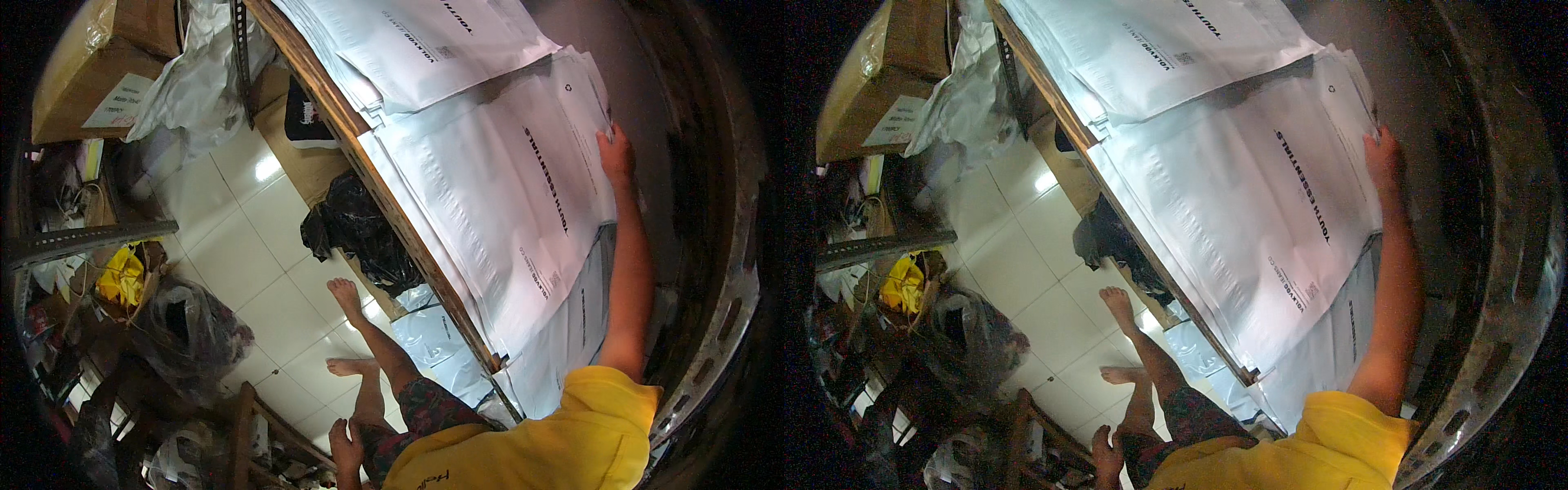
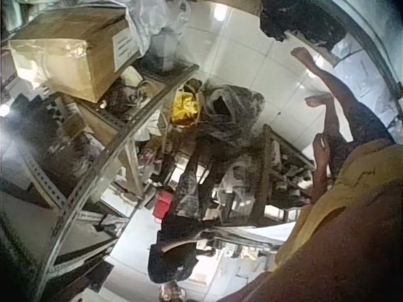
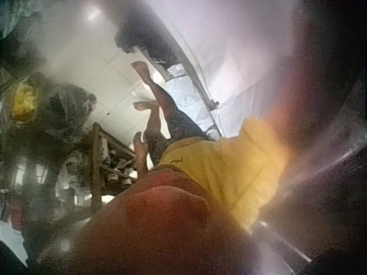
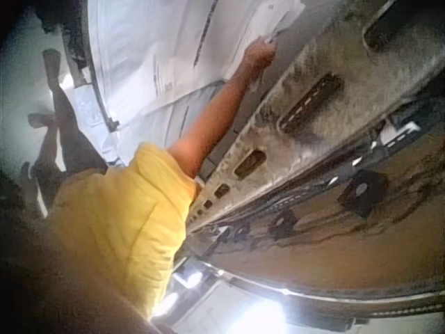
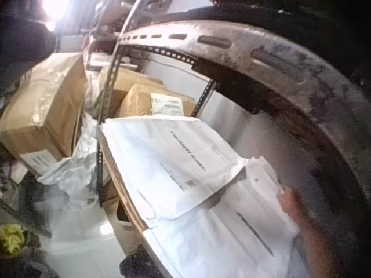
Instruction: The person sits on the floor and wipes white plastic sheets with a blue cloth. They handle multiple sheets one at a time, rubbing the surface repeatedly with the cloth.
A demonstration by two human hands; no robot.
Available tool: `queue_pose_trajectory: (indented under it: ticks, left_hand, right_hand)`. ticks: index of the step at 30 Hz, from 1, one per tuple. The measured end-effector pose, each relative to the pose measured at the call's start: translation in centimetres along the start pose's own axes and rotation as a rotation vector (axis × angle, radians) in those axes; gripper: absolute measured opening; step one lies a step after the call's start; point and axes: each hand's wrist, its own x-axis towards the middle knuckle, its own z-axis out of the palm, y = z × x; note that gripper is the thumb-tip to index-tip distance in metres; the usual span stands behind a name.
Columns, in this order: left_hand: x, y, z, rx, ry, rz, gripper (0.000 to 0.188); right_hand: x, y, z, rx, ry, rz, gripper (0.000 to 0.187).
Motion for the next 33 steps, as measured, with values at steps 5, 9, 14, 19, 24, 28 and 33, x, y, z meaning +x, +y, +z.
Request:
queue_pose_trajectory:
  ticks: [5, 9, 14, 19, 24, 28, 33]
  left_hand:
    - [-0.6, 0.6, 1.6, -0.079, -0.022, 0.059, 0.048]
    - [-1.3, 2.8, 1.4, -0.200, -0.111, 0.089, 0.047]
    - [-3.1, 2.6, 1.5, -0.088, -0.038, 0.084, 0.041]
    - [-4.0, 0.4, 4.5, -0.145, 0.060, 0.144, 0.041]
    - [-6.4, 4.2, 2.2, -0.081, 0.052, 0.323, 0.040]
    - [-10.8, 1.9, 3.1, -0.184, 0.245, 0.236, 0.043]
    - [-11.7, -2.7, 7.1, -0.138, 0.387, 0.242, 0.041]
  right_hand:
    - [-10.2, -9.5, -4.9, -0.203, 0.130, -0.104, 0.038]
    - [-14.0, -10.0, -3.8, -0.049, -0.075, -0.231, 0.039]
    - [-14.9, -9.6, -3.5, 0.540, -0.056, -0.176, 0.045]
    - [-14.2, -7.1, -0.7, 0.342, 0.033, -0.367, 0.044]
    - [-13.7, -6.6, -2.4, 0.517, 0.164, -0.326, 0.040]
    - [-21.9, -18.4, -3.8, 0.908, 0.193, -0.603, 0.031]
    - [-38.1, -26.4, -12.8, 1.376, -0.186, -0.725, 0.028]
